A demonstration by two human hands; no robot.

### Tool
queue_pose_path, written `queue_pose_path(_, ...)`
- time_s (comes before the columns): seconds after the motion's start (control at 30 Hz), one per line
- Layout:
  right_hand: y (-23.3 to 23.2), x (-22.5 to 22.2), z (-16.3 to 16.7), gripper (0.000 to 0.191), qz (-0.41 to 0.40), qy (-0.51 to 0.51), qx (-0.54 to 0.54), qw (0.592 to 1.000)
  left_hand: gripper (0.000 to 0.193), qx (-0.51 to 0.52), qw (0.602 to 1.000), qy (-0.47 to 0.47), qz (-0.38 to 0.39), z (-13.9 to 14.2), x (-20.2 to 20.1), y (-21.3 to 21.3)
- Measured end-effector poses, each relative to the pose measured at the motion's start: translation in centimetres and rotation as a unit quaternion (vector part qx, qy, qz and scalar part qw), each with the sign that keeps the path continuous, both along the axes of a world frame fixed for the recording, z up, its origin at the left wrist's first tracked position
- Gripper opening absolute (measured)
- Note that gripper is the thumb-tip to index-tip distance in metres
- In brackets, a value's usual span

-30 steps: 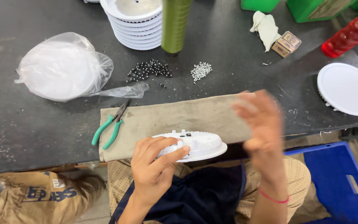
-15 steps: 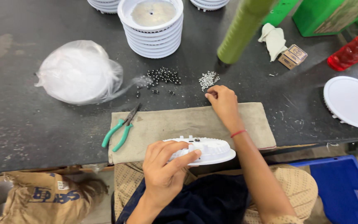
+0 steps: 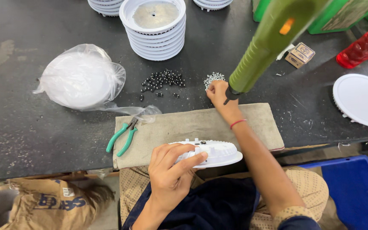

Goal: The person assembles white circular plastic light fixture components by inserting small metal parts into pre-drilled holes and securing them with a green handheld tool. They repeatedly pick up components, insert parts, and use the tool to fasten them before stacking the finished pieces.

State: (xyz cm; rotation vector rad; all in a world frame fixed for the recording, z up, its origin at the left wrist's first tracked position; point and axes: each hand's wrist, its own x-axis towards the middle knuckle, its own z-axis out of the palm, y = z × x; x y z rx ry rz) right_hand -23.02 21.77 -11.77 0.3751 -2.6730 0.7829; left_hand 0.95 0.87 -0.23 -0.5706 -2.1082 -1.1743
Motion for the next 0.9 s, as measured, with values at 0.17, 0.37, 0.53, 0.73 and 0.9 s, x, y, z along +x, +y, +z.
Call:
queue_pose_path(0.17,2.9,3.1,2.5,0.011,-0.005,-0.145,-0.320,0.936,0.046,0.001,1.000,-0.006,-0.012,0.1,0.3,-0.2)
queue_pose_path(0.37,4.7,12.9,10.2,0.014,0.073,-0.200,-0.427,0.879,0.046,-0.002,1.000,-0.004,-0.017,-0.3,0.5,-0.2)
queue_pose_path(0.53,2.5,19.2,16.0,0.011,0.269,-0.150,-0.212,0.927,0.041,0.007,0.999,-0.017,-0.029,-0.2,0.2,-0.8)
queue_pose_path(0.73,-0.4,19.7,18.1,0.012,0.352,-0.115,-0.125,0.920,0.035,0.012,0.999,-0.016,-0.034,-0.2,0.3,-0.8)
queue_pose_path(0.9,-0.6,19.7,18.0,0.015,0.356,-0.101,-0.113,0.922,0.034,0.011,0.999,-0.013,-0.029,-0.3,0.6,-0.8)
